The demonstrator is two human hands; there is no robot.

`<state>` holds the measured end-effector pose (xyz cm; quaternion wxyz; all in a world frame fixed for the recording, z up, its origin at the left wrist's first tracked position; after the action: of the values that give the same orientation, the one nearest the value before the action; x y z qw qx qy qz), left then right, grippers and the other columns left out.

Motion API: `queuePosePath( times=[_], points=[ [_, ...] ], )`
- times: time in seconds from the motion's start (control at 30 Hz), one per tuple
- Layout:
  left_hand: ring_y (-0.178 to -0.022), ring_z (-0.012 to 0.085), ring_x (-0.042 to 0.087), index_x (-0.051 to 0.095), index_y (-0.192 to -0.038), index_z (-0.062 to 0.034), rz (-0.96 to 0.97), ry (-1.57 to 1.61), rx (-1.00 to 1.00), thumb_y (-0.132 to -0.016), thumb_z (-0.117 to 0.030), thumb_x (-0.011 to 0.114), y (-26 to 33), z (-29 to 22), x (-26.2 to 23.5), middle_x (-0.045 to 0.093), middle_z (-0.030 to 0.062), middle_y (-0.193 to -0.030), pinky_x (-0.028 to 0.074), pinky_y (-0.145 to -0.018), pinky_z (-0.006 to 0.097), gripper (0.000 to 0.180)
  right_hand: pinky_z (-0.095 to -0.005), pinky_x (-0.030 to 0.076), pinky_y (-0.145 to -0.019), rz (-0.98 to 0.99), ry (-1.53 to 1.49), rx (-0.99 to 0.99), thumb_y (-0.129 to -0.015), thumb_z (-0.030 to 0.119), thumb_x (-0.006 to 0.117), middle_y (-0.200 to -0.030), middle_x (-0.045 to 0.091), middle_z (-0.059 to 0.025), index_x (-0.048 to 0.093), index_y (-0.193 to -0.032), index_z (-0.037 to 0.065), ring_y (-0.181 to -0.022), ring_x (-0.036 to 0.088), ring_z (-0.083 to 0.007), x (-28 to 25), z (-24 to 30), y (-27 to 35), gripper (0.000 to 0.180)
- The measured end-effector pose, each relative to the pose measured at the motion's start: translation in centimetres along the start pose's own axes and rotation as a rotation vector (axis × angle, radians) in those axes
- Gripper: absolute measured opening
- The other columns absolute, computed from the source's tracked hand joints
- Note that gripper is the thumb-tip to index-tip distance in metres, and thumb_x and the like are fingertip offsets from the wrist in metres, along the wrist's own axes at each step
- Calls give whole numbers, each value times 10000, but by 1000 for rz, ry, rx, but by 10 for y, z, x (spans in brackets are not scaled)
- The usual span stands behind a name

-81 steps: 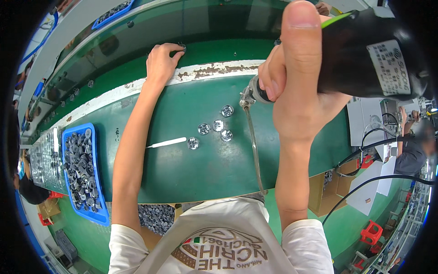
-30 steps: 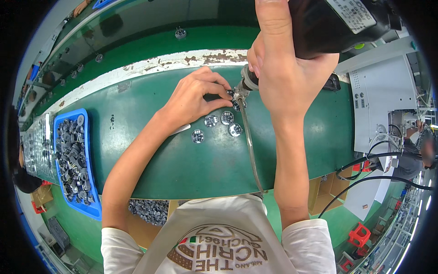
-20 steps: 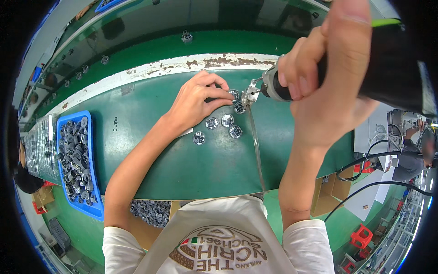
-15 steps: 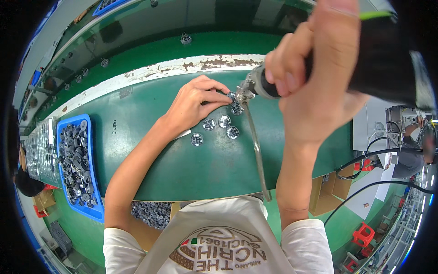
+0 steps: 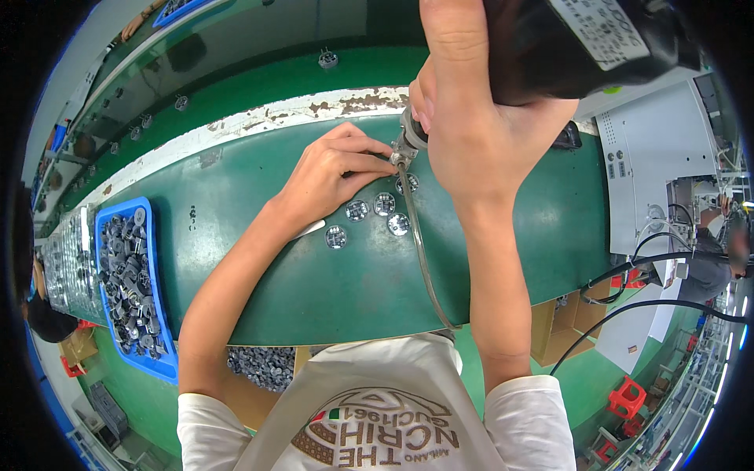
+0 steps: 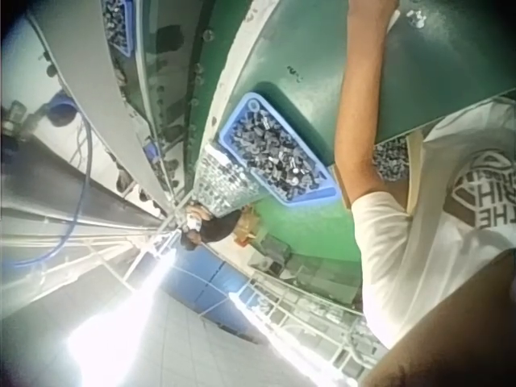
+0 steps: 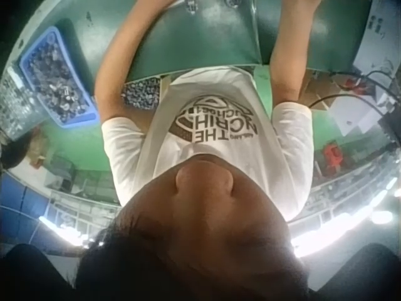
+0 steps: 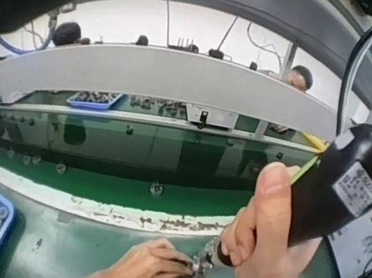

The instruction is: The person assembles small circular components onto a plastic frame using a powered screwdriver and tweezers.

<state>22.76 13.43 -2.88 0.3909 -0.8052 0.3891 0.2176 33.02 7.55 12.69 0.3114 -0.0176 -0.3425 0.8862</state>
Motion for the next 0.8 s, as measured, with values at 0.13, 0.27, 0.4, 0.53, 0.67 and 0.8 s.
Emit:
queuePosePath(
  times=[0.13, 0.27, 0.4, 0.53, 0.67, 0.8],
  points=[
    [-886, 217, 624, 819, -952, -114, -4, 1, 0, -798, -102, 782, 0, 0, -1, 756, 12, -1041, 567, -774, 356, 159, -270, 319, -394, 36, -5, -23, -1041, 229, 574, -462, 358, 3, 488, -718, 62, -359, 335, -88, 3, -1, -1, 373],
    [-888, 219, 626, 820, -948, -117, 5, -1, -11, -798, -109, 782, 0, 1, 0, 755, 14, -1035, 567, -782, 355, 155, -269, 319, -395, 18, -8, -8, -1040, 222, 579, -464, 363, 4, 482, -681, 67, -360, 338, -88, 4, -3, -2, 402],
    [-903, 224, 633, 816, -923, -112, 3, 3, -24, -789, -114, 771, 0, 1, 0, 758, -2, -1025, 555, -826, 366, 141, -269, 320, -398, 34, -4, -22, -1035, 215, 592, -468, 363, 10, 476, -652, 71, -367, 344, -86, 3, -12, -3, 426],
    [-906, 229, 638, 817, -936, -102, 4, -2, -8, -794, -100, 780, 0, 1, -1, 754, 32, -1033, 563, -800, 364, 147, -268, 321, -401, 45, 14, -23, -1032, 211, 602, -475, 366, 12, 474, -641, 73, -371, 349, -84, 6, -16, -5, 433],
    [-912, 233, 643, 815, -923, -95, 12, 11, -11, -796, -99, 776, 0, 1, 1, 755, 31, -1038, 563, -799, 366, 133, -269, 320, -402, 12, -4, 4, -1031, 210, 605, -483, 372, 12, 477, -644, 73, -375, 353, -84, 4, -14, -2, 430],
    [-923, 231, 649, 812, -926, -90, 17, 17, -6, -796, -87, 774, -1, 1, 2, 756, 34, -1044, 561, -801, 364, 135, -276, 322, -407, 34, -14, 13, -1041, 226, 592, -494, 376, 10, 501, -694, 69, -384, 346, -85, 3, -11, -4, 392]
  ],
)
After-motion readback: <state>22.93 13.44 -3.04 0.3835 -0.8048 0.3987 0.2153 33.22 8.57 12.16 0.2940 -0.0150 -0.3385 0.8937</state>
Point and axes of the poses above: each hand's wrist, its own y-axis away from the middle knuckle, its own x-axis out of the palm, z = x × y, the point moved 10 cm from there along -y, towards the middle knuckle
